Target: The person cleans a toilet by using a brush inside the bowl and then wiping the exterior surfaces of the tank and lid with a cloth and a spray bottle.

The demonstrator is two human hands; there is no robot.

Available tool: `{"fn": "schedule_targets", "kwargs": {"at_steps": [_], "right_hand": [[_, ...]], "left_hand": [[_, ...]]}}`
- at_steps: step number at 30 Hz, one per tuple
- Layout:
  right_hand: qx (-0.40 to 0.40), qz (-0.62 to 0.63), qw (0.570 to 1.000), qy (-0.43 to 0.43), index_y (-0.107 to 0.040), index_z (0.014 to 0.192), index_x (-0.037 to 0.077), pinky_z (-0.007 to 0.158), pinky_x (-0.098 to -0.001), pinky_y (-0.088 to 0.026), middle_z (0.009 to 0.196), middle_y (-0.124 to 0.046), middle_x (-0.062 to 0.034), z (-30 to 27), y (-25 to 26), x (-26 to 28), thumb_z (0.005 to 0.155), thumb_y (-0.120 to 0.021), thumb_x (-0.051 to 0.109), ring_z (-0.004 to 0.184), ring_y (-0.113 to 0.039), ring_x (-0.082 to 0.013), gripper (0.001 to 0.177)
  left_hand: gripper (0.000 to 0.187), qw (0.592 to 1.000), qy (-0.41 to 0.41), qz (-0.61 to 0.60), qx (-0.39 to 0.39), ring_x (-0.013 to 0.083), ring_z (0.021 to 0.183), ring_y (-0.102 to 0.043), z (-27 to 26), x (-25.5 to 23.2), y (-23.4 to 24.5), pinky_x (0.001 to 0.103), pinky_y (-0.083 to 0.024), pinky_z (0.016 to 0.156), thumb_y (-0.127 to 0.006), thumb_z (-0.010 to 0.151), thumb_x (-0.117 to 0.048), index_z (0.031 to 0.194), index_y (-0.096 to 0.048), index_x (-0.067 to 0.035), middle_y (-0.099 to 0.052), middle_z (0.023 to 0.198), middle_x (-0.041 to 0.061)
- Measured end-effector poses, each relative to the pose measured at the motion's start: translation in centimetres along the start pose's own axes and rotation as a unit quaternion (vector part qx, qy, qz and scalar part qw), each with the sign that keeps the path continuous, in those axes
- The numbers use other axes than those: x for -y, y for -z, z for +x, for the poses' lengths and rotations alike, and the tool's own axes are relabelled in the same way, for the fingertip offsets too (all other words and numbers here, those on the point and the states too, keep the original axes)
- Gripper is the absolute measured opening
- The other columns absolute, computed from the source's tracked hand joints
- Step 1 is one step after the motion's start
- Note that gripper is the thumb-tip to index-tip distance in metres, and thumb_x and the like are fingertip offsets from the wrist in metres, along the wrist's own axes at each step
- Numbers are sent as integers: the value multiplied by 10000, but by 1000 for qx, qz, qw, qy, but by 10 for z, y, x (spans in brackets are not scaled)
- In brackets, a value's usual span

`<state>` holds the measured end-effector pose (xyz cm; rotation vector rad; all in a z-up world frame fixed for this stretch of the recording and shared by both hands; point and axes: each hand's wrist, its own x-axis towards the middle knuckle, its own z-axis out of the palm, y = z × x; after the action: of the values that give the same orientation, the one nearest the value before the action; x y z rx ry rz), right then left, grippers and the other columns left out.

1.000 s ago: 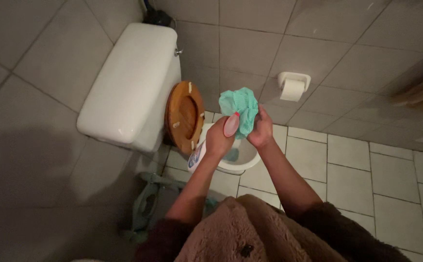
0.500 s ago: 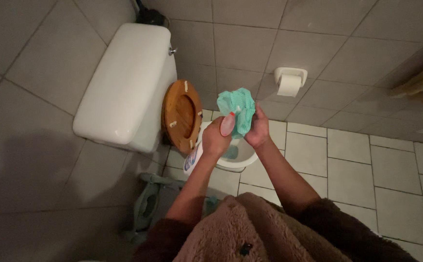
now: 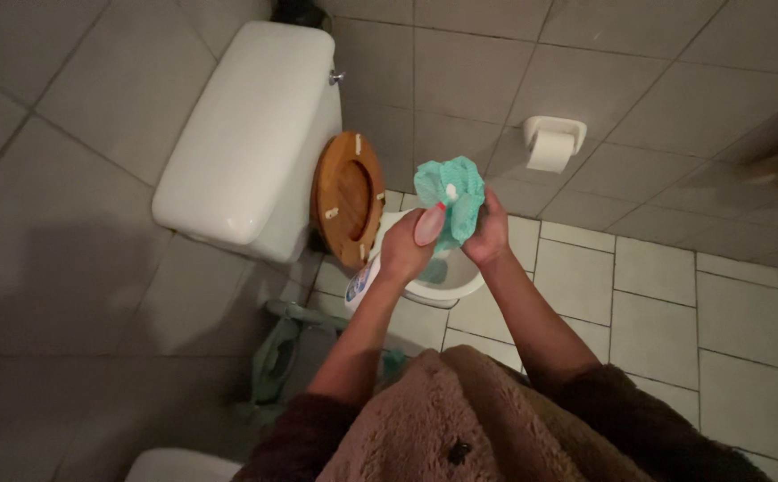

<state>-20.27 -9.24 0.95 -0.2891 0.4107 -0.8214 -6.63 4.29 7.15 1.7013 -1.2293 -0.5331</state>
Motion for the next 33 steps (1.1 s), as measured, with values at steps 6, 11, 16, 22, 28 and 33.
{"fn": "schedule_targets", "kwargs": {"at_steps": [6,11,16,22,28,33], "right_hand": [[-10,-24,1000,6,-554,1395,77,1167,-460,-414,1406,-620,-106,-2,-6,-4,1065,-413,444,1299,-576,-314,513],[-19,-15,1000,-7,-552,1397,80,1163,-470,-416,1394,-618,-108,-5,-5,-5,1076,-412,451,1287,-576,-316,510],[5,-11,1000,-9,-553,1404,79,1165,-463,-417,1398,-621,-104,-5,-2,-8,1074,-414,448,1292,-577,-312,514],[-30,-31,999,-13,-562,1404,75,1168,-460,-420,1395,-624,-100,-9,-15,-14,1078,-432,433,1295,-575,-309,501],[-32,-43,998,-20,-547,1408,87,1167,-468,-405,1408,-608,-102,-4,-17,-20,1068,-396,467,1299,-566,-316,532],[-33,-39,998,-22,-527,1428,78,1175,-466,-396,1413,-613,-109,-1,-18,-27,1076,-363,488,1305,-563,-314,565]], "left_hand": [[243,999,19,22,13,420,1016,-660,-7,0,-5,486,-519,830,-632,933,-314,1077,-688,-126,-733,1044,160],[265,1000,25,-17,1,420,1005,-658,-11,-1,-3,480,-521,824,-646,928,-326,1100,-678,-126,-725,1043,164],[315,1000,25,-15,-8,414,1007,-667,-14,3,-3,476,-524,839,-677,879,-280,1154,-673,-128,-722,1064,163],[296,1000,25,-13,-7,407,1023,-679,-18,4,1,466,-535,841,-668,892,-255,1154,-686,-120,-738,1077,159],[306,999,8,-26,-21,408,1012,-679,-19,5,10,461,-538,836,-663,894,-244,1168,-673,-106,-727,1058,177],[218,999,30,-6,-14,414,1020,-679,-21,10,13,467,-537,839,-651,947,-254,1094,-701,-102,-740,1033,179]]}}
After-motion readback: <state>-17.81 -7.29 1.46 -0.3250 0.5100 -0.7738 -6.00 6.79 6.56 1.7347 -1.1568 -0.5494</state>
